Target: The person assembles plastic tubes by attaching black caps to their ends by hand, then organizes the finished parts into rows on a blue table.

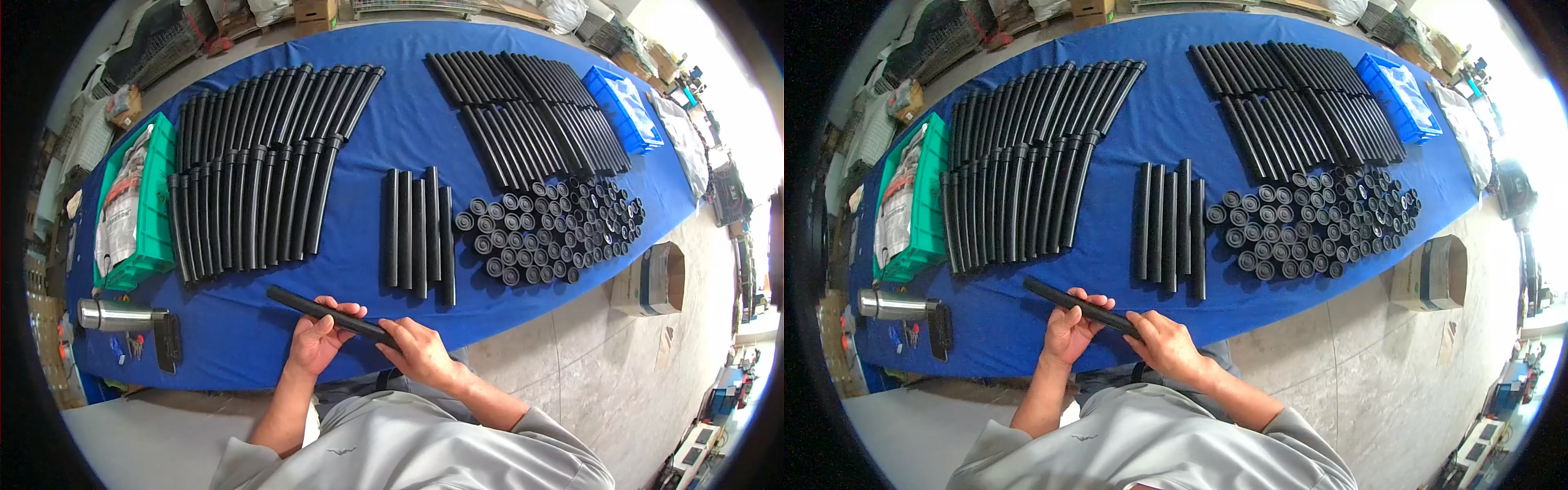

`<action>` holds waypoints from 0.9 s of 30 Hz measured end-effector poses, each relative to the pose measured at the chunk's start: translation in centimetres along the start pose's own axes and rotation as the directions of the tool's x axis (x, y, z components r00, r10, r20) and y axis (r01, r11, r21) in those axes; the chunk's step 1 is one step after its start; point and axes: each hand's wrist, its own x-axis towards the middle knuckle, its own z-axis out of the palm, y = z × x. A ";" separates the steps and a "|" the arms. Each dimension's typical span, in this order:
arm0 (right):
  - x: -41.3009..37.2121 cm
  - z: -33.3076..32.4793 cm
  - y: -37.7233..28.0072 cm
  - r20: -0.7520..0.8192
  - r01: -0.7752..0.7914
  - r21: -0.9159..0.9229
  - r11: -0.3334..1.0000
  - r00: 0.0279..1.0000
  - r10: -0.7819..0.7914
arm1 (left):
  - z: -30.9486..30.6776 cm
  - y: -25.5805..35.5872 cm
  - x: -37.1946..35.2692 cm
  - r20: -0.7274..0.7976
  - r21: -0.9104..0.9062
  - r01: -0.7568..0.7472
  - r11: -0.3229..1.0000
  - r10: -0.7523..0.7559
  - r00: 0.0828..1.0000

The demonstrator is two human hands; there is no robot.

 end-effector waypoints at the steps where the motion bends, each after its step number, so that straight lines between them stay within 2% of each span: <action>1: 0.0 0.1 -0.1 -0.024 0.044 -0.060 0.997 0.999 -0.045 | 0.0 0.0 0.0 0.001 -0.010 0.001 1.000 -0.001 1.000; 2: -0.1 0.1 -0.3 -0.048 0.083 -0.121 0.989 0.995 -0.090 | 0.1 0.0 0.0 0.004 -0.019 0.004 1.000 -0.004 1.000; 3: -0.6 -1.2 -1.4 0.086 -0.163 0.092 0.982 0.984 0.155 | 0.4 -0.8 -0.7 0.008 -0.045 0.018 0.999 -0.018 1.000; 4: 0.4 -2.5 -2.7 0.240 -0.392 0.275 0.878 0.912 0.332 | 0.4 -0.6 -0.7 0.026 -0.042 0.018 0.999 -0.017 1.000; 5: 0.8 -3.2 -3.5 0.419 -0.604 0.400 0.689 0.789 0.449 | 0.4 -0.4 -0.8 0.044 -0.039 0.019 0.999 -0.018 0.999; 6: 0.5 -3.1 -3.1 0.443 -0.658 0.455 0.600 0.752 0.488 | 0.5 -0.6 -0.9 0.031 -0.036 0.022 0.999 -0.021 0.999; 7: 0.5 -2.5 -2.3 0.278 -0.481 0.410 0.775 0.875 0.397 | 0.5 -0.5 -0.6 0.025 -0.021 0.016 1.000 -0.015 1.000; 8: 0.3 -1.7 -1.4 0.118 -0.283 0.319 0.904 0.959 0.258 | 0.5 -0.4 -0.3 0.019 -0.006 0.007 1.000 -0.007 1.000; 9: 0.1 -1.1 -1.1 -0.021 -0.084 0.196 0.977 0.996 0.090 | 0.4 -0.3 -0.3 0.015 -0.006 0.007 1.000 -0.007 1.000; 10: 0.1 -0.8 -0.9 -0.074 -0.003 0.105 0.994 0.997 0.011 | 0.2 -0.2 -0.2 0.012 -0.003 0.003 1.000 -0.002 1.000; 13: 0.5 -1.2 -1.3 -0.068 -0.032 0.242 0.970 0.996 0.050 | -0.3 0.0 -0.2 0.045 0.005 -0.009 1.000 0.009 0.999; 14: 0.5 -1.8 -2.0 0.166 -0.371 0.419 0.829 0.929 0.332 | -0.4 0.0 -0.2 0.063 0.006 -0.010 1.000 0.010 0.998; 17: 0.2 -0.6 -0.5 -0.068 0.019 0.196 0.980 0.998 -0.005 | -0.1 0.0 0.0 0.078 -0.032 -0.018 0.999 0.020 0.997; 18: 0.3 -0.5 -0.8 -0.100 0.062 0.095 0.994 0.994 -0.052 | -0.1 0.0 0.0 0.029 -0.026 -0.010 1.000 0.011 1.000; 21: 0.7 -0.1 -0.9 -0.185 0.191 -0.061 0.980 0.962 -0.199 | -0.2 0.0 -0.2 0.026 -0.005 0.007 1.000 -0.007 1.000; 22: 0.6 -0.6 -1.3 -0.120 0.109 0.035 0.993 0.987 -0.104 | -0.4 0.0 -0.2 0.054 0.018 -0.015 1.000 0.014 0.998; 23: 0.7 -1.5 -1.6 0.047 -0.125 0.229 0.965 0.992 0.118 | -0.6 0.0 -0.1 0.067 0.017 -0.003 1.000 0.002 0.998; 24: 1.4 -3.0 -2.4 0.252 -0.371 0.374 0.850 0.923 0.292 | -0.7 0.0 -0.2 0.075 0.017 0.008 1.000 -0.009 0.997; 25: 1.7 -3.8 -2.7 0.469 -0.601 0.447 0.663 0.788 0.398 | -0.8 0.1 -0.3 0.084 0.016 0.015 1.000 -0.017 0.996; 26: 1.2 -2.8 -2.0 0.257 -0.363 0.367 0.856 0.924 0.282 | -0.7 0.0 -0.2 0.064 0.022 0.022 1.000 -0.023 0.998; 27: 0.5 -1.9 -1.3 0.098 -0.178 0.239 0.955 0.982 0.158 | -0.2 0.0 -0.1 0.043 0.025 0.024 0.999 -0.025 0.999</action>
